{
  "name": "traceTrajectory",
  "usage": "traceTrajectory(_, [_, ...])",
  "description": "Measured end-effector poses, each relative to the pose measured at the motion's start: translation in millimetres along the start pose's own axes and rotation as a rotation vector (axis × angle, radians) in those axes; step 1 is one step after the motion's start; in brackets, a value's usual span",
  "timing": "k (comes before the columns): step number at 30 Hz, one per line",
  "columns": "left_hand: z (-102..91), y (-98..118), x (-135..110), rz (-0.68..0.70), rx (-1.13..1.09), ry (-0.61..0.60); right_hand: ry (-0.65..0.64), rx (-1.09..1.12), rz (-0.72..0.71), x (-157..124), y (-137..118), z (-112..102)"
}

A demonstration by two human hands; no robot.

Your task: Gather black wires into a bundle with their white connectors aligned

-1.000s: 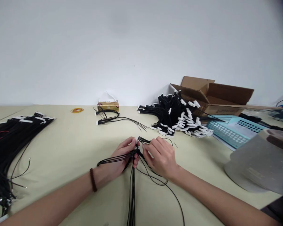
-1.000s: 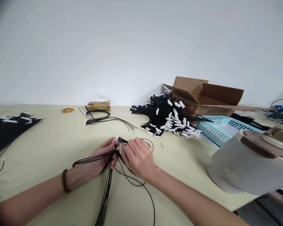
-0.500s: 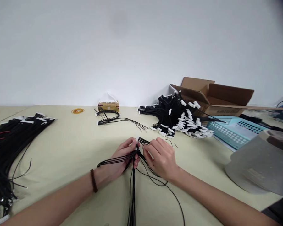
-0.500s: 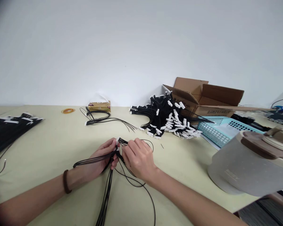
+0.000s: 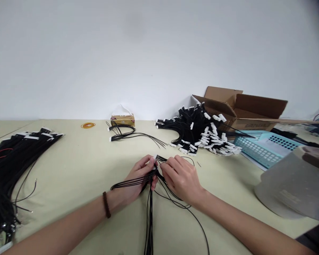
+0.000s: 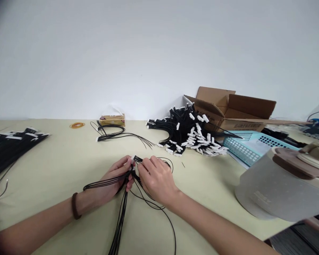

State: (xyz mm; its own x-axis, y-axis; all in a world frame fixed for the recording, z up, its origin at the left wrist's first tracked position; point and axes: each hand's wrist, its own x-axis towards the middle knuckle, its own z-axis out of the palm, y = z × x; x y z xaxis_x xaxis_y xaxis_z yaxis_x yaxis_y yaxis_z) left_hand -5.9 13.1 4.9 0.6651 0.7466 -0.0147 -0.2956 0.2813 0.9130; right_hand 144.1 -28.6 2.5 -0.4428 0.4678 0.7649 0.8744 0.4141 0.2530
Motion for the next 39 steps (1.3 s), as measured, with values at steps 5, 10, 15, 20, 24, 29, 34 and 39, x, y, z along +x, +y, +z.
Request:
traceTrajectory(5, [-1.0,-3.9,1.4,-0.007,0.03,0.026,-0.024,0.006,0.009,-0.1,-0.1,-0.5])
traceTrajectory(10, [-2.2,-5.7,2.2,0.008,0.036,0.01,0.047,0.032,0.016,-2.1,-0.5,1.1])
traceTrajectory(15, [-1.5,-3.6,0.9,0.01,0.042,0.012,0.159,0.088,0.0,-5.4,0.8,3.4])
traceTrajectory(20, [-0.9,-3.5,1.0,0.012,0.081,-0.001,0.235,0.17,0.016,-7.2,1.8,5.0])
traceTrajectory(24, [-1.4,-4.9,1.8,0.02,0.075,0.0,0.26,0.217,0.013,-7.7,2.1,6.0])
traceTrajectory(29, [-1.7,-4.8,1.2,0.014,0.068,0.0,0.247,0.185,0.002,-7.4,2.3,6.3])
traceTrajectory(34, [-1.6,-3.8,-0.4,0.007,0.063,-0.009,0.214,0.185,-0.004,-8.0,3.1,6.9])
traceTrajectory(39, [-2.0,-4.2,-0.9,0.0,0.069,-0.015,0.187,0.195,-0.028,-8.9,4.6,6.5])
